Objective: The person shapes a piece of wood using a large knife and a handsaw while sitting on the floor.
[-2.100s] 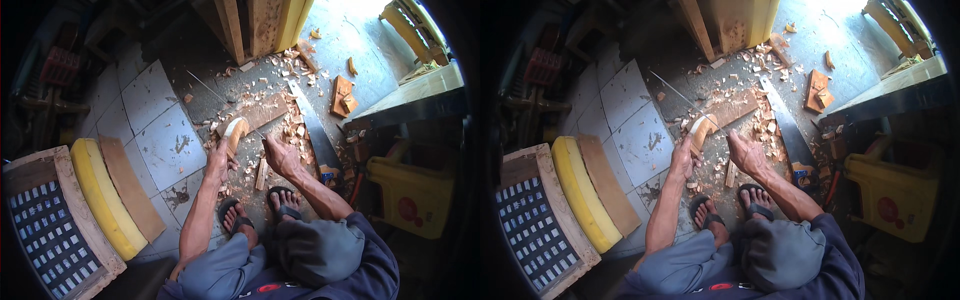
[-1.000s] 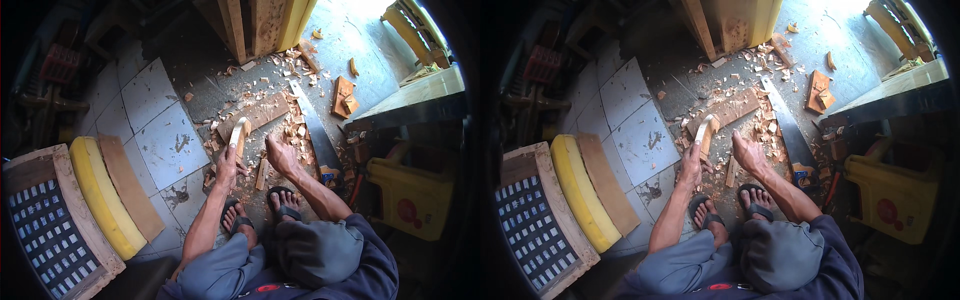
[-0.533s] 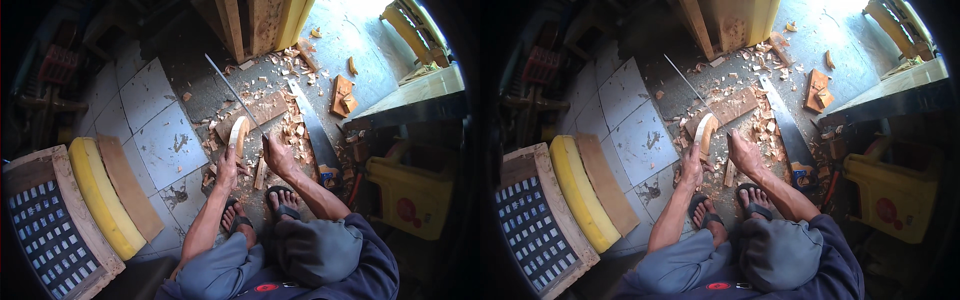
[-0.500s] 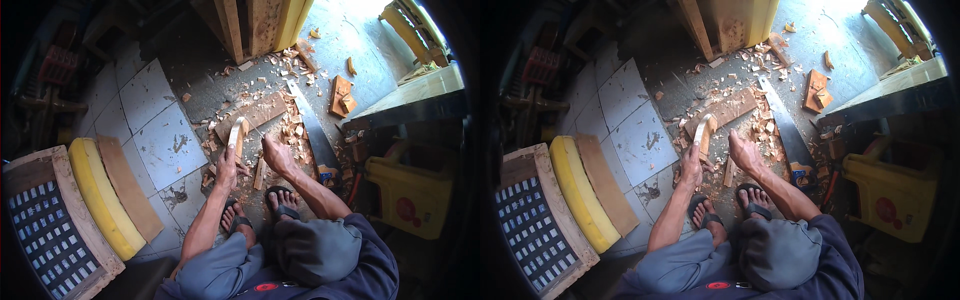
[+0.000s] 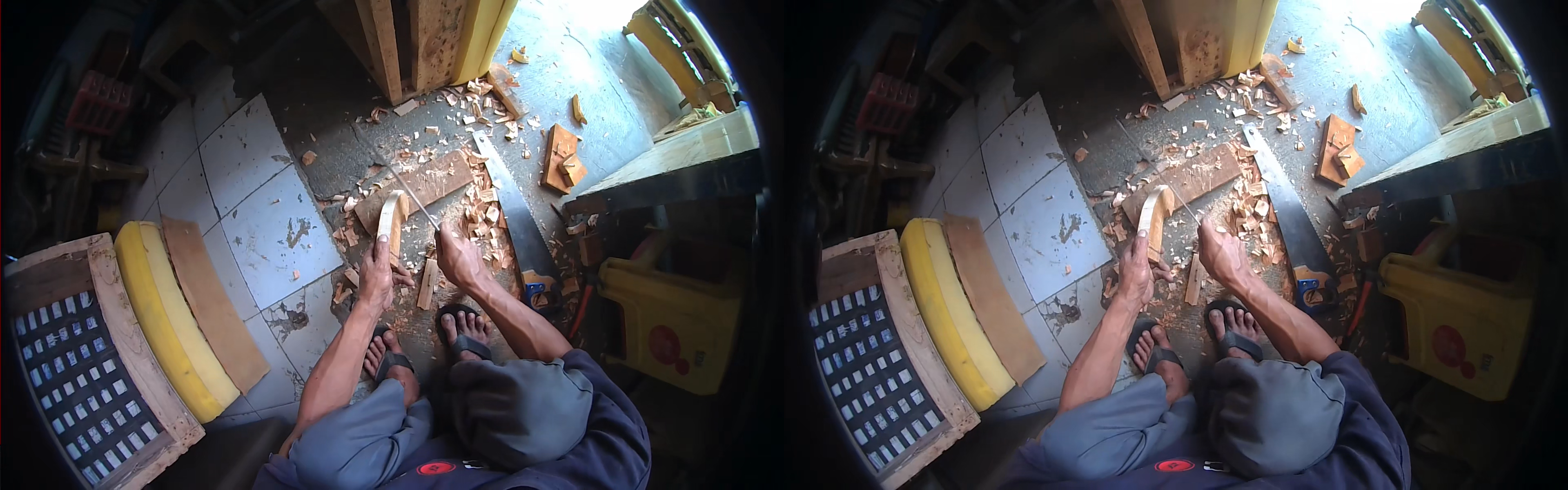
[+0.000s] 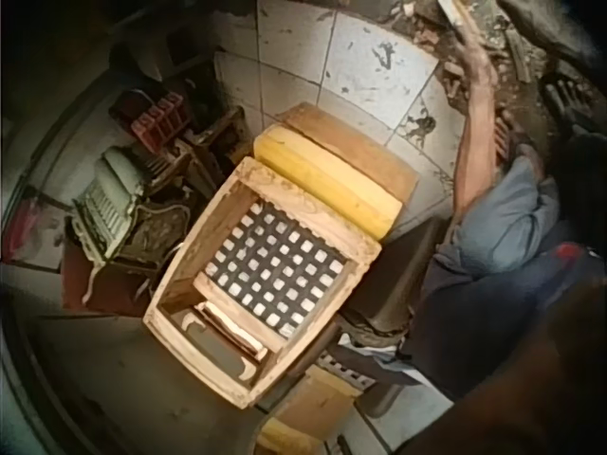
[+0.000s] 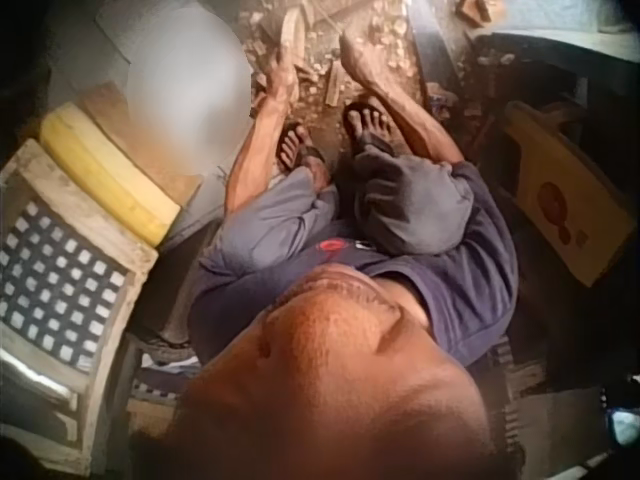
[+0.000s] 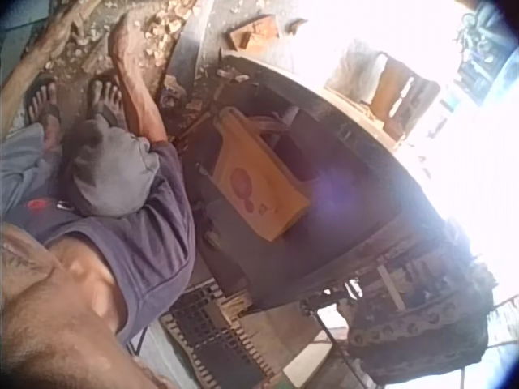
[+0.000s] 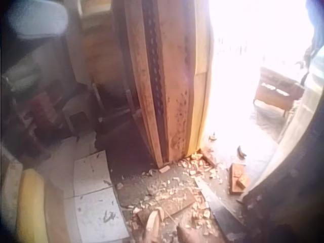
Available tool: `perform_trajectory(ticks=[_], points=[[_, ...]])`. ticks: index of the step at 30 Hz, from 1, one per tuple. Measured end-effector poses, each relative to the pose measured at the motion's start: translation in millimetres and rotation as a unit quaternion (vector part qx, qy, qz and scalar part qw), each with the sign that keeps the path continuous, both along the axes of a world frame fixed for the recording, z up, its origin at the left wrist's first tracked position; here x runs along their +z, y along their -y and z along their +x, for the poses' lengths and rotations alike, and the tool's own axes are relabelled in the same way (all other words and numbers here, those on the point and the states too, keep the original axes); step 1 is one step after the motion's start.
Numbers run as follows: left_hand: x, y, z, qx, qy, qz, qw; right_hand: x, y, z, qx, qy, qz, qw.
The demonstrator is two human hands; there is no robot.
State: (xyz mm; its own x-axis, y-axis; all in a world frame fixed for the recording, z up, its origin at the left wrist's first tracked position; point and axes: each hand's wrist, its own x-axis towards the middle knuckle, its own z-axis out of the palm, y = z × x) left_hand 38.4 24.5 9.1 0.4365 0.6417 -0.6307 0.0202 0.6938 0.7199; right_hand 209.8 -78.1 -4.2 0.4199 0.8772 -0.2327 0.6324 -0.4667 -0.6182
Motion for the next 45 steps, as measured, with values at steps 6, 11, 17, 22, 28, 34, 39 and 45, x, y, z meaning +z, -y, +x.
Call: perform_trajectory(ticks=[6,11,17,22,28,34,39,45], points=[[15.7,-8.1,-8.9,0.038,-0.007,-0.024,0.999,29.6,-12.5,-12.7,-0.007,0.007,0.078,0.997],[6.6,-8.7,-10.9,0.036,0.026,-0.049,0.998,12.4,-14.1,6.7,0.006,0.009,-0.013,1.000],[3.0,-9.1,-8.2,0.067,0.053,-0.091,0.992,-5.0,-11.6,11.5,0.041,0.040,-0.073,0.996],[10.2,-15.3,-14.6,0.096,0.046,-0.110,0.988,8.0,-11.7,-12.2,-0.036,0.025,0.137,0.990],[4.9,-12.1,-27.1,0.101,0.052,-0.112,0.987,35.3,-22.8,-15.7,-0.030,0.003,0.083,0.996],[5.9,-15.7,-17.9,0.083,0.057,-0.118,0.988,6.1,-20.9,0.2,0.017,0.000,-0.009,1.000],[0.9,-21.9,-21.2,0.106,0.099,-0.140,0.979,3.2,-21.9,-5.7,0.012,0.011,-0.017,1.000],[-0.2,-14.9,-14.9,0.128,0.088,-0.158,0.975,3.0,-15.5,-4.9,0.000,0.024,0.013,1.000]])
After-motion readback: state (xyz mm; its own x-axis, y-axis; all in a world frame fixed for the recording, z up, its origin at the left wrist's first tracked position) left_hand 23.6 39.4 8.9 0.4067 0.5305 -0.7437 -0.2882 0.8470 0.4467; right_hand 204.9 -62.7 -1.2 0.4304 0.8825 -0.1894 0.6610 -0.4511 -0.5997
